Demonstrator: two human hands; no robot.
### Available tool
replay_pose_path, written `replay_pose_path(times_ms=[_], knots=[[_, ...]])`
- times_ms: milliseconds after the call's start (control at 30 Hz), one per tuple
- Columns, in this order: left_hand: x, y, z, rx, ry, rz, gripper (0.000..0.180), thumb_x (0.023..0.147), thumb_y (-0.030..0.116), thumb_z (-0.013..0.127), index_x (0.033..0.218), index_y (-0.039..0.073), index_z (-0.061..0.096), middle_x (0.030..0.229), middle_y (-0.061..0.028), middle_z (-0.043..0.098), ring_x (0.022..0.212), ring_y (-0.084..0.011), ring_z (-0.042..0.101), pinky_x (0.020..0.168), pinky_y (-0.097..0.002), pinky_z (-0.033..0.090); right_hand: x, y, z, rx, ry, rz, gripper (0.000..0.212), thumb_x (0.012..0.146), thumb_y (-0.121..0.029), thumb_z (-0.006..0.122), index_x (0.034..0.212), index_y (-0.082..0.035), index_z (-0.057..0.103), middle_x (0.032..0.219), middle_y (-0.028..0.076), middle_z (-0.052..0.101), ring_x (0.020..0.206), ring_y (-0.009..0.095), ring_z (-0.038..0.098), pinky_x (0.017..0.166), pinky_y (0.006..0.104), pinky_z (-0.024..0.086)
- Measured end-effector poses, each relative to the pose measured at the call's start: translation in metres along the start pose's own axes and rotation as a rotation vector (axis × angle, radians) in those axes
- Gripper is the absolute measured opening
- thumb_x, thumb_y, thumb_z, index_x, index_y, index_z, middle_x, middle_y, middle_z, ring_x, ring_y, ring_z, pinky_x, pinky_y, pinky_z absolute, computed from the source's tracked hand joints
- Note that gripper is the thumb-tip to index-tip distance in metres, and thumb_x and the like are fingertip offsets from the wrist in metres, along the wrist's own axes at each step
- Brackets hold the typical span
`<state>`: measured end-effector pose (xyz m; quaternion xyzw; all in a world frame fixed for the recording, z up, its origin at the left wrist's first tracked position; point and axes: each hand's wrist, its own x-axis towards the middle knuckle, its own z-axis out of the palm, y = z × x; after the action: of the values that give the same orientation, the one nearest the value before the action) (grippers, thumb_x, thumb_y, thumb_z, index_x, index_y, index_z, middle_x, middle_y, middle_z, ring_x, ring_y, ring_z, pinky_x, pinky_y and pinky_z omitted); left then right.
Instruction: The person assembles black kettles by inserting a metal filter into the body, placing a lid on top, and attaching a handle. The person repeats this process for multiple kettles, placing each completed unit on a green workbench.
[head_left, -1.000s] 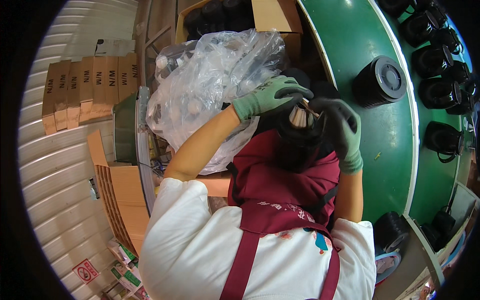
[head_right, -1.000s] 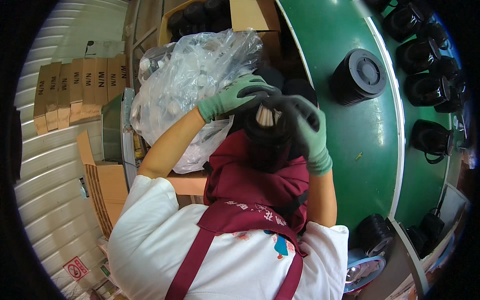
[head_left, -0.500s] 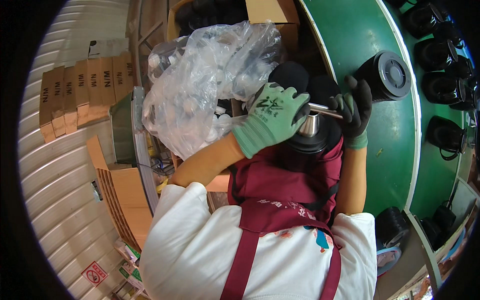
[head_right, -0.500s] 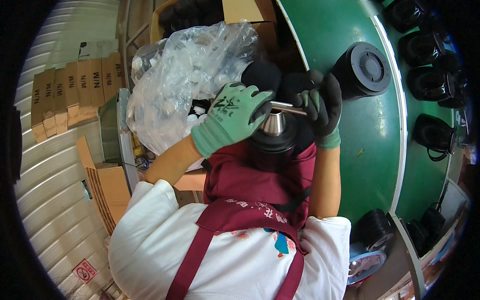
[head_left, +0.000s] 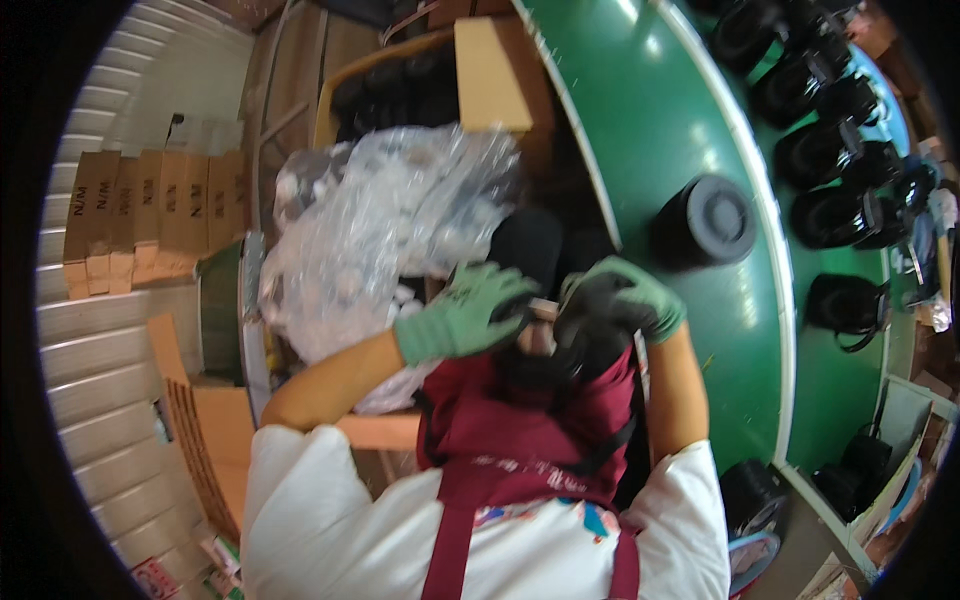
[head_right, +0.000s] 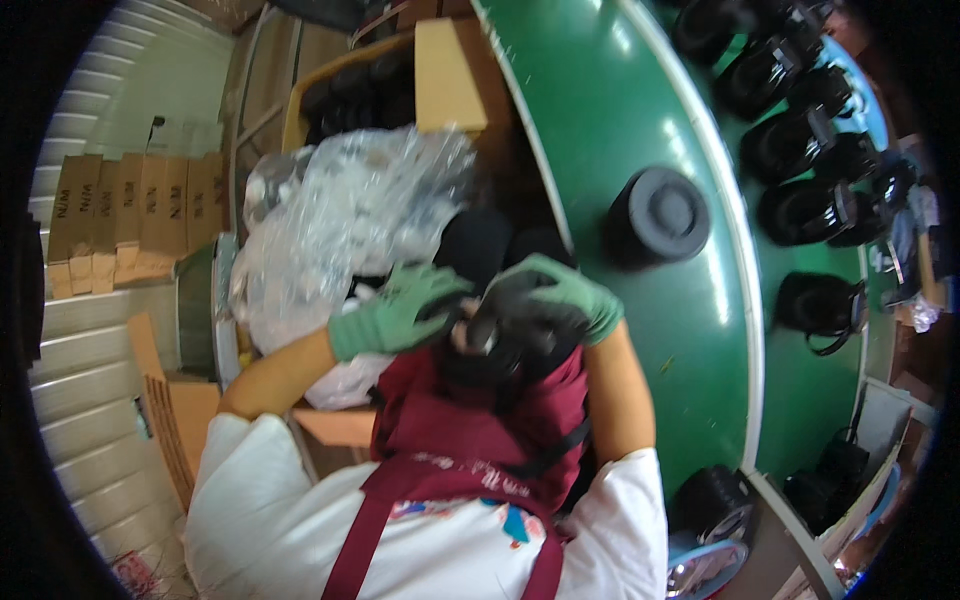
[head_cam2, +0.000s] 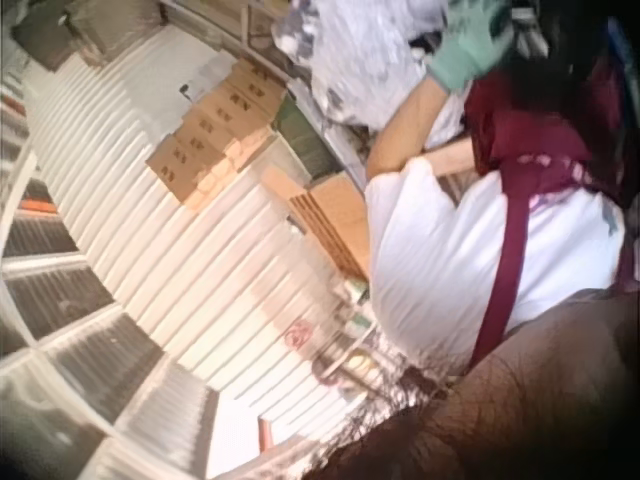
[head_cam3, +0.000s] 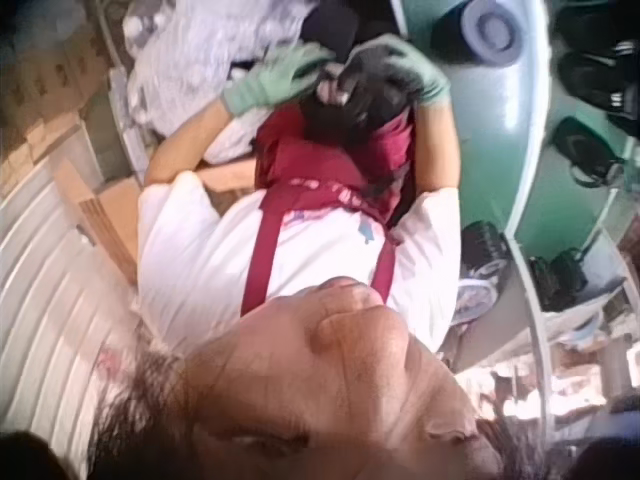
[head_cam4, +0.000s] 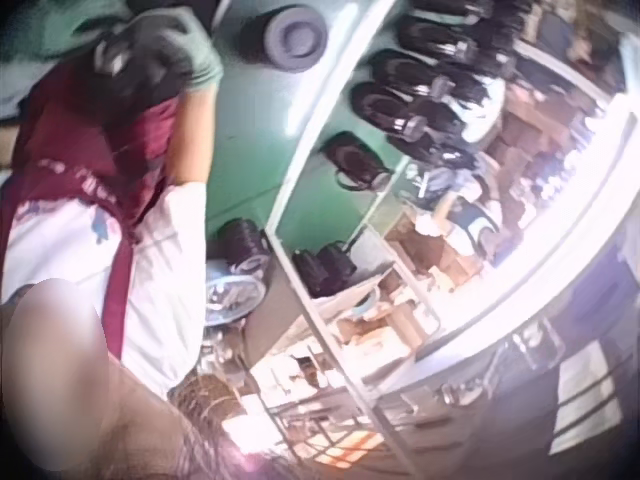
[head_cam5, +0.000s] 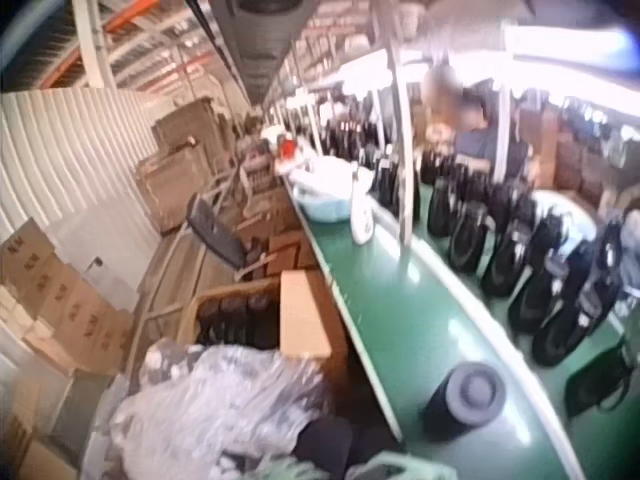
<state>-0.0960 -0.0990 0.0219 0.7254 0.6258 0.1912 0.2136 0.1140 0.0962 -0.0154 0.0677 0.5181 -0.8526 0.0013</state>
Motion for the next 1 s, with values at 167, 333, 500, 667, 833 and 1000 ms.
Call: replay_pose_path(times_ms=[167, 333, 500, 667, 833, 1000], knots=[[0.005, 0.008, -0.017, -0.113, -0.148, -0.079, 0.036, 0.089, 0.024, 0.065, 0.123, 0.014, 0.066, 0.111, -0.0074, 0.065, 0.101, -0.0332, 0.061, 0.088, -0.048, 0.043, 0.009, -0.025, 0.003, 0.102, -0.34, -0.025, 0.059, 0.102, -0.044, 0.055, 0.114, 0.013, 0.069, 0.089, 0.016, 0.076, 0.059, 0.015, 0.068, 0.05, 0.0202, 0.045], [0.013, 0.015, -0.017, -0.047, -0.21, -0.1, 0.039, 0.091, 0.027, 0.065, 0.127, 0.013, 0.065, 0.11, -0.0076, 0.065, 0.099, -0.0322, 0.062, 0.089, -0.0485, 0.044, 0.009, -0.027, -0.003, 0.177, -0.402, -0.115, 0.051, 0.1, -0.036, 0.057, 0.113, 0.012, 0.068, 0.091, 0.015, 0.076, 0.062, 0.018, 0.071, 0.055, 0.0228, 0.049], [0.012, -0.01, -0.005, -0.111, -0.243, -0.102, 0.039, 0.093, 0.034, 0.062, 0.127, 0.015, 0.066, 0.114, -0.007, 0.065, 0.104, -0.0313, 0.06, 0.094, -0.0487, 0.043, 0.016, -0.007, 0.02, -0.337, -0.138, -0.067, 0.031, 0.093, -0.022, 0.069, 0.112, 0.002, 0.073, 0.097, 0.013, 0.074, 0.08, 0.02, 0.071, 0.072, 0.0324, 0.055], [0.017, -0.047, 0.016, -0.174, -0.175, 0.294, 0.032, 0.1, 0.03, 0.053, 0.125, 0.015, 0.068, 0.126, -0.0052, 0.065, 0.118, -0.0255, 0.058, 0.105, -0.0476, 0.037, 0.009, 0.007, 0.05, -0.453, -0.137, -0.457, 0.031, 0.091, -0.034, 0.071, 0.107, -0.009, 0.078, 0.097, 0.012, 0.069, 0.096, 0.03, 0.063, 0.085, 0.0401, 0.05], [0.068, -0.028, 0.034, -0.441, -0.321, -0.045, 0.038, 0.109, 0.036, 0.046, 0.14, 0.021, 0.062, 0.141, 0.0007, 0.062, 0.138, -0.0163, 0.052, 0.123, -0.0563, 0.014, -0.008, 0.002, 0.094, -0.604, 0.045, -0.519, 0.029, 0.092, -0.037, 0.069, 0.107, -0.013, 0.076, 0.088, 0.014, 0.07, 0.08, 0.034, 0.064, 0.078, 0.0451, 0.05], [0.073, -0.013, 0.06, -0.202, 0.001, -0.021, 0.037, 0.107, 0.032, 0.049, 0.14, 0.023, 0.062, 0.144, 0.0022, 0.061, 0.138, -0.023, 0.051, 0.122, -0.0559, 0.02, -0.008, -0.022, 0.112, -0.796, 0.269, -0.399, 0.024, 0.09, -0.03, 0.074, 0.1, -0.008, 0.076, 0.086, 0.019, 0.07, 0.081, 0.038, 0.068, 0.073, 0.049, 0.052]])
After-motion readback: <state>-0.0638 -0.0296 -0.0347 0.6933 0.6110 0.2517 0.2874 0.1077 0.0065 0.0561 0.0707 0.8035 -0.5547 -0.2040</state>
